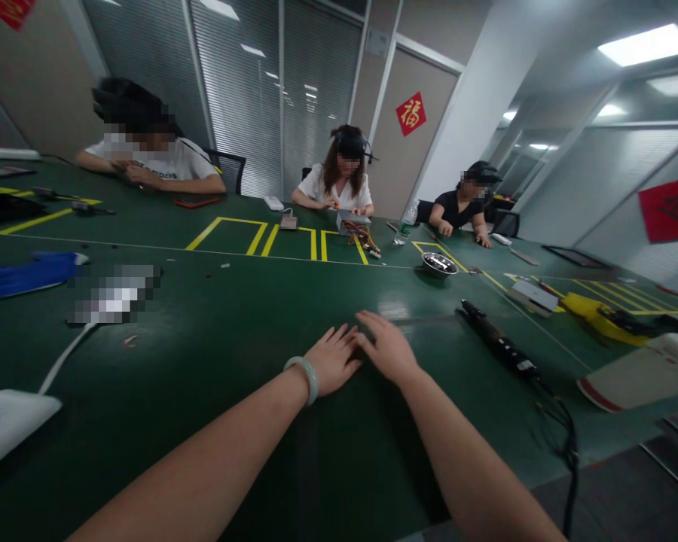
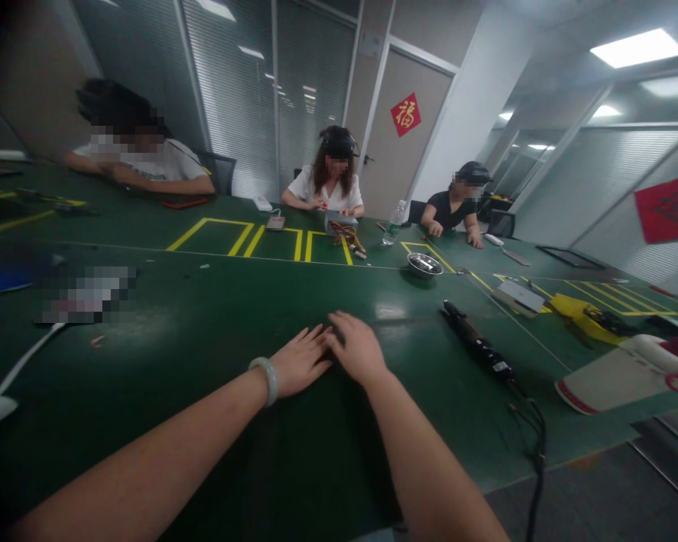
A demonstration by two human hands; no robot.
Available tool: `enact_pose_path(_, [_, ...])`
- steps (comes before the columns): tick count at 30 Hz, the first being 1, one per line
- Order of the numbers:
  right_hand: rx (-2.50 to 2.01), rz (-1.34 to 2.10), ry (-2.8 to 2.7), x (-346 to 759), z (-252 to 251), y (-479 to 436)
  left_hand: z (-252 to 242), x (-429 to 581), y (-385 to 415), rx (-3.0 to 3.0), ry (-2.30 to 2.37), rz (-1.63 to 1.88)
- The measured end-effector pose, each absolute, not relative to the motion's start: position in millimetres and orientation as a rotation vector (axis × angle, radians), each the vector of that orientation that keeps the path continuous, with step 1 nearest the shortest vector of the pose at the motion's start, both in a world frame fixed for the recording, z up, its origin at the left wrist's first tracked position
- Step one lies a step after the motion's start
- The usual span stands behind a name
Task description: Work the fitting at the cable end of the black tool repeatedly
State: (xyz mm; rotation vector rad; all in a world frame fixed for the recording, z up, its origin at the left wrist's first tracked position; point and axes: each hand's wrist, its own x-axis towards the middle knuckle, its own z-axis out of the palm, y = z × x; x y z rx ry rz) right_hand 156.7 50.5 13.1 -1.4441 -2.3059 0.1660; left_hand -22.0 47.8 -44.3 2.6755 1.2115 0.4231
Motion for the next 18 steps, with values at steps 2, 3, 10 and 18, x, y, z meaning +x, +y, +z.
enact_pose_path(2, [-1.867,-0.146,-1.965,213,15,59,-36,-30,48,2.64,1.194,0.356])
enact_pose_path(3, [-2.051,-0.288,-1.767,244,14,60,-34,-31,47,2.623,1.196,0.34])
enact_pose_path(10, [-2.557,-0.458,-0.866,409,-24,28,-36,-28,48,2.611,1.186,0.343])
enact_pose_path(18, [-2.604,-0.289,-0.739,436,-38,41,-32,-29,47,2.611,1.178,0.303])
